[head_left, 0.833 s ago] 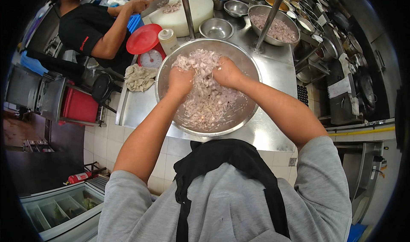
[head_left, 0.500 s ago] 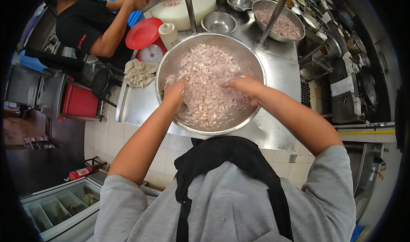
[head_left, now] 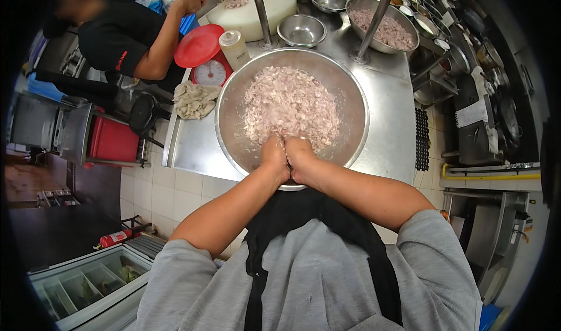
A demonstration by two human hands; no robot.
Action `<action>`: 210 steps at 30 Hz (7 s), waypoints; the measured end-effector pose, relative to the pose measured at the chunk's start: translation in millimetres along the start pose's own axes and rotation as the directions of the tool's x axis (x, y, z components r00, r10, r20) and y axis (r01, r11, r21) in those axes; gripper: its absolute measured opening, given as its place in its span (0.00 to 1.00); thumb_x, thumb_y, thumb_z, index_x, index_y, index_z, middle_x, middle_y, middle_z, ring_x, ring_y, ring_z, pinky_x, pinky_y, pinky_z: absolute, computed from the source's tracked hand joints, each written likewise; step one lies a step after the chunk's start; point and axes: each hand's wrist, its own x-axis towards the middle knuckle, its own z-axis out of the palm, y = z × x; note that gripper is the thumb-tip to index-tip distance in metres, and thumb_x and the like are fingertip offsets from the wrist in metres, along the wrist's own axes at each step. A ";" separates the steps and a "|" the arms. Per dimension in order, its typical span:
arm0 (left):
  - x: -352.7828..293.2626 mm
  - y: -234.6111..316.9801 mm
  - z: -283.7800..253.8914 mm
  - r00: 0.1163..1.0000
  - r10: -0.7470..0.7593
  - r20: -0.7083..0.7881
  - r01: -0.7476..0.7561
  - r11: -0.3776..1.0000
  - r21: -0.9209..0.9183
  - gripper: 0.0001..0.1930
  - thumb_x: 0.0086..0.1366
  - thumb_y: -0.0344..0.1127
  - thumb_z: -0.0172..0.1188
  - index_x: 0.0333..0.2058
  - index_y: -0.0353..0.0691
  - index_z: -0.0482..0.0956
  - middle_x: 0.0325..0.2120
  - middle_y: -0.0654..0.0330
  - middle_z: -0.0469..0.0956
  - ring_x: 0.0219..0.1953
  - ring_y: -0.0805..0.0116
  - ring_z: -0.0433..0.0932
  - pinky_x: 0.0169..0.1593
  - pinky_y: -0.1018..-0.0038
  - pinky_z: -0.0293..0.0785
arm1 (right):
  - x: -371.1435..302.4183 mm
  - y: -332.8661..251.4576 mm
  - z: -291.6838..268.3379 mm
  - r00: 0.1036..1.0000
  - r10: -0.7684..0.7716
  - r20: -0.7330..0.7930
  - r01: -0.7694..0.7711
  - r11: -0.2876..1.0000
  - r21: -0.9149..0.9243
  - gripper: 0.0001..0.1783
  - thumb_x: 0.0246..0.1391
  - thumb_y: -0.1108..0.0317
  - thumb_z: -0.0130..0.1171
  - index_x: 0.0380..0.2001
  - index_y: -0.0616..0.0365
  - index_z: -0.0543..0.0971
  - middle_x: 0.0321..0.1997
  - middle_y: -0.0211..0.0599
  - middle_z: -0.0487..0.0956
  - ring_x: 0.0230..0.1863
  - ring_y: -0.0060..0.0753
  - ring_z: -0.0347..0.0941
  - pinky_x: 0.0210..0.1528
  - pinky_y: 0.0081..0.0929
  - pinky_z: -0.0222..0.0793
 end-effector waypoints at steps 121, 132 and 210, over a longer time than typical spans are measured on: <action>-13.1 111.3 53.9 0.834 0.529 0.157 -0.507 0.624 0.595 0.20 0.55 0.39 0.65 0.40 0.28 0.76 0.32 0.54 0.79 0.33 0.65 0.77 0.37 0.69 0.73 | 13.4 -191.0 1.6 0.569 -0.555 0.607 0.750 0.047 -0.659 0.18 0.47 0.65 0.50 0.40 0.61 0.78 0.43 0.50 0.80 0.45 0.48 0.76 0.49 0.35 0.69; -17.9 71.4 23.0 0.994 0.084 0.065 -0.106 0.794 0.599 0.38 0.56 0.50 0.61 0.56 0.25 0.63 0.58 0.41 0.60 0.57 0.50 0.64 0.55 0.57 0.65 | 52.1 -160.0 -70.5 0.989 0.041 0.145 0.113 0.431 -0.895 0.39 0.51 0.46 0.59 0.61 0.55 0.63 0.64 0.48 0.63 0.63 0.47 0.62 0.56 0.46 0.67; 98.3 146.0 -0.7 0.717 0.353 0.602 -0.628 -0.049 0.777 0.24 0.55 0.46 0.63 0.44 0.32 0.78 0.45 0.45 0.77 0.47 0.57 0.76 0.52 0.66 0.69 | -47.3 -93.2 -53.4 0.881 0.452 0.138 -0.431 0.889 -0.158 0.40 0.59 0.38 0.41 0.66 0.53 0.54 0.66 0.47 0.59 0.65 0.58 0.56 0.59 0.61 0.57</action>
